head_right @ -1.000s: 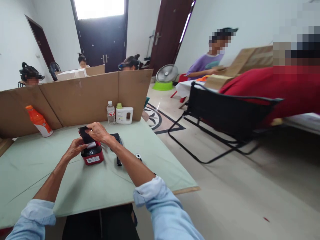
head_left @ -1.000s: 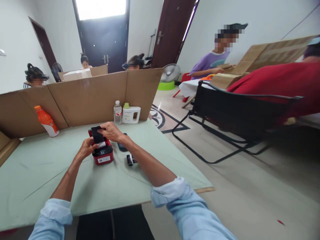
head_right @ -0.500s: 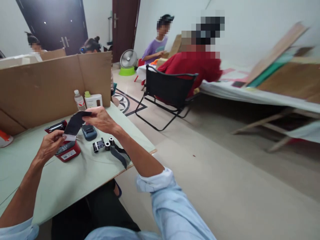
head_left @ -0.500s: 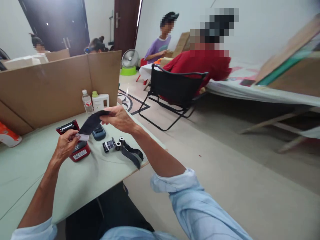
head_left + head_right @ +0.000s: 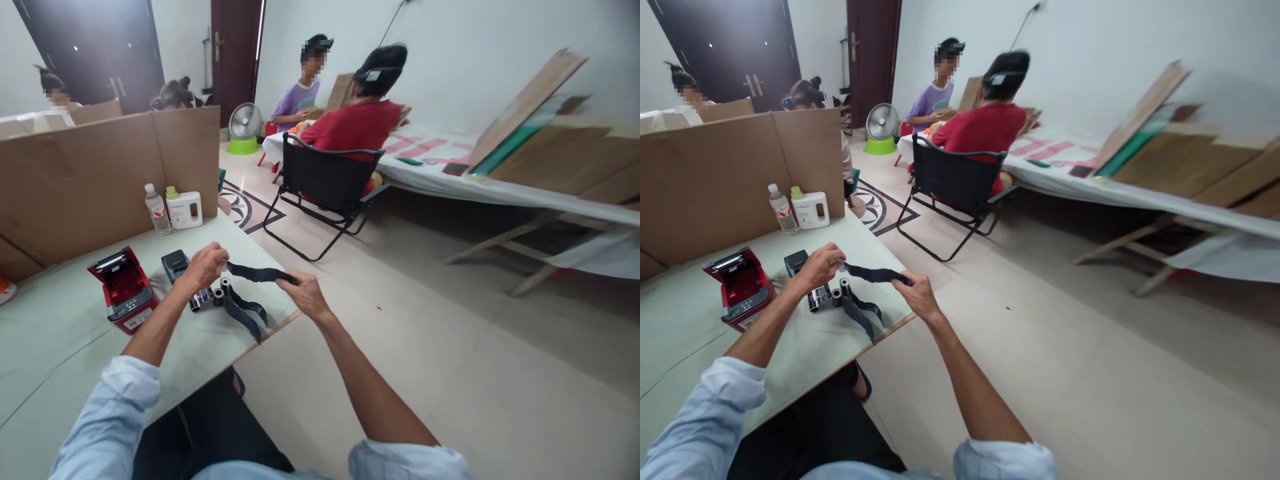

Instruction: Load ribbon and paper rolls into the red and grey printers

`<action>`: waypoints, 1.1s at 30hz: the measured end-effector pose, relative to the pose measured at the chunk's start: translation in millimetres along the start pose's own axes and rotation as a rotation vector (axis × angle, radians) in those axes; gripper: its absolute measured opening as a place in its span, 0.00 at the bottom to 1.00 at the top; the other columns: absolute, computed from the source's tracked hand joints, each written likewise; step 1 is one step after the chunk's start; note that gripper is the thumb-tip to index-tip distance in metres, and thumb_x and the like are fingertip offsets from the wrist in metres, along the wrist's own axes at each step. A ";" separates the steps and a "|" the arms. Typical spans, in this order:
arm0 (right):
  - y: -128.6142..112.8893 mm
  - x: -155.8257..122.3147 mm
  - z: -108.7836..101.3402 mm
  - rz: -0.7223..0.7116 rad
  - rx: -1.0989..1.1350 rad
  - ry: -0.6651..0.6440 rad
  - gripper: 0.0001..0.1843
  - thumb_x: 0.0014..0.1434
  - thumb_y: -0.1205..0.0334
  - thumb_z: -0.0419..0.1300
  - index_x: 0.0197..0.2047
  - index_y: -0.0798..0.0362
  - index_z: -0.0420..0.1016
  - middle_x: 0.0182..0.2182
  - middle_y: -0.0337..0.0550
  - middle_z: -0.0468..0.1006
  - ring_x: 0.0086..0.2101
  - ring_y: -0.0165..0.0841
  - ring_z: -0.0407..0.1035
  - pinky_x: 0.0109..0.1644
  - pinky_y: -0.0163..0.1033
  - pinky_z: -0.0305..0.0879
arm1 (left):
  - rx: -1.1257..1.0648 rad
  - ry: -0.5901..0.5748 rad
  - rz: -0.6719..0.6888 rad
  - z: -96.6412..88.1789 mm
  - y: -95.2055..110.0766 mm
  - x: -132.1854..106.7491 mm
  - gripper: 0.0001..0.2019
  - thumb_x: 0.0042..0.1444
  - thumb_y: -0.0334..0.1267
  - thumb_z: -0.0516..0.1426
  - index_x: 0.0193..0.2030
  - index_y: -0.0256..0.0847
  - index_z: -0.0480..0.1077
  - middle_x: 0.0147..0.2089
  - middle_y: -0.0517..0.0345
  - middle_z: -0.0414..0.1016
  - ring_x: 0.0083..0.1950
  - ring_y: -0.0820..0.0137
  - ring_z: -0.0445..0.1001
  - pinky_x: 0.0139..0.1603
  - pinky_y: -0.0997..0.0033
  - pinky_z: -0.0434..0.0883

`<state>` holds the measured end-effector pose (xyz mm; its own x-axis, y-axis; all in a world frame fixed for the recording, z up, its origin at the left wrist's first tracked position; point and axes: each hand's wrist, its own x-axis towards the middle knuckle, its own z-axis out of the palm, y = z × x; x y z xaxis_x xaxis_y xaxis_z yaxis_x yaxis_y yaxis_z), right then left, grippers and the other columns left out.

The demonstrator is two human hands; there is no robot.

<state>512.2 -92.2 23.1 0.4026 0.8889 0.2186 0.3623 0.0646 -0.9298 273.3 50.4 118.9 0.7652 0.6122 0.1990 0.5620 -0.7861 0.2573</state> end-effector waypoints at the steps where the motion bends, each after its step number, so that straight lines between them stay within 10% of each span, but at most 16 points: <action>1: 10.3 -4.0 0.6 -0.024 -0.040 0.015 0.16 0.54 0.49 0.62 0.30 0.54 0.80 0.24 0.37 0.74 0.27 0.33 0.66 0.31 0.37 0.62 | 0.019 -0.052 -0.018 7.0 1.5 7.2 0.14 0.63 0.28 0.55 0.47 0.44 0.81 0.52 0.50 0.78 0.53 0.61 0.79 0.57 0.63 0.74; 7: 47.5 -33.0 13.0 -0.221 -0.284 -0.105 0.10 0.59 0.57 0.60 0.33 0.51 0.81 0.37 0.49 0.84 0.41 0.42 0.75 0.51 0.47 0.70 | 0.039 -0.264 -0.075 31.6 -5.2 18.2 0.16 0.59 0.28 0.57 0.49 0.44 0.83 0.49 0.51 0.84 0.53 0.61 0.81 0.57 0.67 0.74; 14: 36.8 -54.6 16.1 -0.307 -0.284 -0.011 0.16 0.66 0.55 0.61 0.53 0.52 0.80 0.48 0.53 0.83 0.50 0.46 0.76 0.56 0.54 0.73 | -0.090 0.058 -0.128 16.0 -33.9 -48.0 0.20 0.62 0.29 0.53 0.59 0.40 0.77 0.57 0.47 0.82 0.60 0.58 0.78 0.69 0.55 0.69; 20: -11.2 -84.4 35.3 -0.454 -0.269 0.251 0.15 0.68 0.60 0.61 0.56 0.51 0.79 0.50 0.55 0.81 0.52 0.46 0.76 0.59 0.55 0.74 | -0.178 0.005 -0.308 35.5 -36.6 -119.1 0.34 0.52 0.35 0.66 0.68 0.42 0.68 0.69 0.41 0.71 0.69 0.48 0.71 0.70 0.48 0.68; 25: -36.7 -106.2 70.0 -0.586 -0.209 0.187 0.10 0.68 0.68 0.59 0.48 0.51 0.81 0.43 0.51 0.82 0.45 0.41 0.77 0.52 0.50 0.77 | -0.168 -0.020 -0.321 61.3 -36.6 -115.7 0.39 0.50 0.32 0.66 0.70 0.42 0.63 0.71 0.41 0.69 0.71 0.49 0.68 0.71 0.47 0.67; 33: -19.5 -107.2 80.9 -0.411 -0.411 0.146 0.16 0.69 0.65 0.57 0.56 0.52 0.79 0.51 0.55 0.81 0.53 0.47 0.75 0.58 0.55 0.74 | -0.056 0.123 -0.407 63.3 -35.7 -124.2 0.30 0.58 0.33 0.62 0.68 0.43 0.63 0.63 0.42 0.73 0.66 0.49 0.71 0.67 0.46 0.68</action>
<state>393.9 -152.1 -6.1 0.2613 0.7550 0.6014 0.7965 0.1833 -0.5762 178.1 -3.0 25.1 0.4394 0.8798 0.1811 0.7899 -0.4745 0.3886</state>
